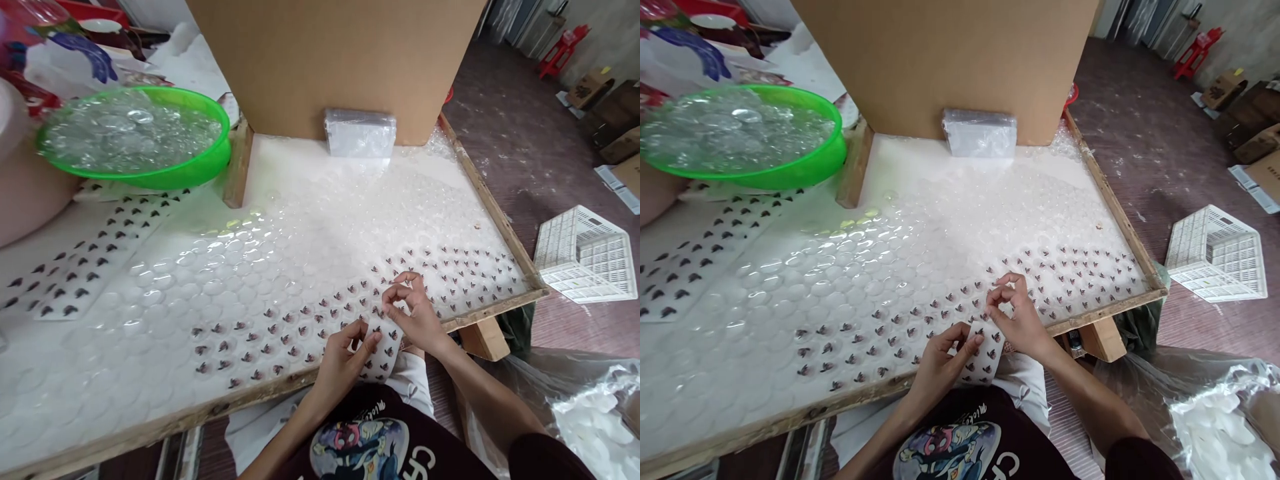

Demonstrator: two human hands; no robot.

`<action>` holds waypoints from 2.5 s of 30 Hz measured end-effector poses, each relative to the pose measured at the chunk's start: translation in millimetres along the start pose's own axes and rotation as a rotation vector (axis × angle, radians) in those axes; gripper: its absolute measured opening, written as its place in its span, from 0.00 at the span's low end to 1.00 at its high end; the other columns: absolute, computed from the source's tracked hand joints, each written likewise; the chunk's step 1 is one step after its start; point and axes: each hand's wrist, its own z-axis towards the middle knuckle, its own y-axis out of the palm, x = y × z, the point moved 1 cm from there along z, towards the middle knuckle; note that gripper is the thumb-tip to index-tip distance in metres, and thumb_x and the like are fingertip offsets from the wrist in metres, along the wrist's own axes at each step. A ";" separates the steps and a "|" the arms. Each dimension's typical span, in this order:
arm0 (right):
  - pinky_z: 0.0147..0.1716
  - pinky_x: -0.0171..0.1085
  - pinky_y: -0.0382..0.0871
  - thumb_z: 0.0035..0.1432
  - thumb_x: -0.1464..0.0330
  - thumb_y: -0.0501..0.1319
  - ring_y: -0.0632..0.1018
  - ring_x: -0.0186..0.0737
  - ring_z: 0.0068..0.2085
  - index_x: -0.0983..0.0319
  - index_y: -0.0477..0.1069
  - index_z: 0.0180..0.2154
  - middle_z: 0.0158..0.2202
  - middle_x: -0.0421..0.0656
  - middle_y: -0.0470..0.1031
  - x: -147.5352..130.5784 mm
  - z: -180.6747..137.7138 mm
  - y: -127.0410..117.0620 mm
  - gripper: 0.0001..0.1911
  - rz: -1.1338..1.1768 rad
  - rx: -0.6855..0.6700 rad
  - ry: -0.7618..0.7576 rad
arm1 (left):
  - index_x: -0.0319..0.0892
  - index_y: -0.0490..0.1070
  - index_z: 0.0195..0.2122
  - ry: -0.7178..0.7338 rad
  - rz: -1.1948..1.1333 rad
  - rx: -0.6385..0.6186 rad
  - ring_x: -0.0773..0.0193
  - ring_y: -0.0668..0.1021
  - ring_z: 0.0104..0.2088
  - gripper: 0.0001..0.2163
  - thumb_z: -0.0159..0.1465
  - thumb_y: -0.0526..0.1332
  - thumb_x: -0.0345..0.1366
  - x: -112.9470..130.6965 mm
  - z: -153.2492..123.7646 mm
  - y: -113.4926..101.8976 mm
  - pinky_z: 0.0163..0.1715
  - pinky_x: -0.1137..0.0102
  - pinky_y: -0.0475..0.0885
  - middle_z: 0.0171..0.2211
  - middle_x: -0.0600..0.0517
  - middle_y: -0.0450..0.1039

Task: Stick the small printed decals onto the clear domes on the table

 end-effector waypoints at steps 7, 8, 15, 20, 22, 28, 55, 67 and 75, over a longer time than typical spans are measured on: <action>0.39 0.41 0.69 0.57 0.68 0.58 0.76 0.39 0.35 0.55 0.47 0.51 0.33 0.37 0.71 32.4 74.2 -96.7 0.24 -0.166 0.442 -0.031 | 0.42 0.61 0.22 0.017 0.032 -0.082 0.67 0.64 0.24 0.17 0.64 0.59 0.45 1.3 -2.2 3.0 0.25 0.73 0.60 0.20 0.57 0.60; 0.38 0.41 0.68 0.55 0.68 0.58 0.75 0.39 0.34 0.56 0.47 0.50 0.31 0.36 0.71 42.9 86.4 -109.1 0.24 -0.196 0.466 0.004 | 0.43 0.61 0.22 0.016 0.034 -0.082 0.67 0.64 0.24 0.17 0.64 0.59 0.45 1.2 -1.9 2.9 0.26 0.73 0.60 0.20 0.57 0.60; 0.38 0.40 0.69 0.49 0.67 0.57 0.75 0.38 0.32 0.58 0.50 0.49 0.28 0.34 0.70 92.1 121.7 -129.9 0.26 -0.291 0.429 0.088 | 0.43 0.62 0.22 -0.002 0.040 -0.079 0.66 0.65 0.25 0.17 0.64 0.58 0.45 -1.5 0.6 1.7 0.25 0.73 0.60 0.21 0.56 0.62; 0.38 0.39 0.68 0.49 0.69 0.55 0.74 0.38 0.31 0.60 0.51 0.54 0.29 0.35 0.70 99.7 124.0 -122.1 0.29 -0.465 0.365 0.113 | 0.43 0.62 0.22 0.006 0.052 -0.095 0.66 0.65 0.24 0.16 0.65 0.58 0.45 -2.2 1.6 1.5 0.26 0.73 0.60 0.21 0.56 0.62; 0.42 0.42 0.67 0.50 0.71 0.54 0.73 0.38 0.31 0.61 0.52 0.55 0.30 0.37 0.71 99.8 124.3 -118.3 0.29 -0.602 0.350 0.108 | 0.43 0.63 0.22 0.013 0.059 -0.100 0.66 0.65 0.24 0.16 0.65 0.57 0.44 -1.8 2.0 1.5 0.26 0.72 0.60 0.21 0.56 0.62; 0.50 0.48 0.64 0.52 0.71 0.58 0.74 0.46 0.45 0.61 0.60 0.53 0.46 0.49 0.70 90.3 119.6 -124.9 0.25 -0.779 0.463 0.028 | 0.43 0.60 0.22 0.024 0.061 -0.097 0.67 0.64 0.24 0.16 0.65 0.58 0.44 -2.3 2.1 0.1 0.26 0.73 0.59 0.20 0.57 0.59; 0.47 0.43 0.63 0.50 0.71 0.62 0.74 0.42 0.34 0.59 0.68 0.32 0.24 0.37 0.71 89.5 124.5 -171.4 0.05 -0.821 0.368 0.419 | 0.42 0.63 0.22 0.030 0.053 -0.078 0.67 0.66 0.24 0.16 0.64 0.58 0.43 2.4 2.5 1.7 0.26 0.73 0.60 0.20 0.57 0.62; 0.39 0.38 0.69 0.62 0.57 0.60 0.75 0.39 0.38 0.60 0.74 0.42 0.39 0.44 0.77 19.8 37.2 -71.9 0.14 -0.275 -0.197 0.218 | 0.42 0.62 0.22 -0.023 -0.062 0.064 0.68 0.62 0.24 0.16 0.63 0.60 0.43 2.3 2.4 -1.0 0.25 0.73 0.59 0.21 0.57 0.59; 0.37 0.35 0.66 0.60 0.63 0.63 0.73 0.37 0.35 0.61 0.73 0.33 0.32 0.39 0.74 15.5 -3.2 -18.6 0.08 -0.060 -0.368 0.225 | 0.41 0.64 0.22 -0.065 -0.122 0.127 0.67 0.64 0.25 0.16 0.62 0.62 0.45 0.0 6.5 -1.3 0.26 0.73 0.60 0.21 0.57 0.61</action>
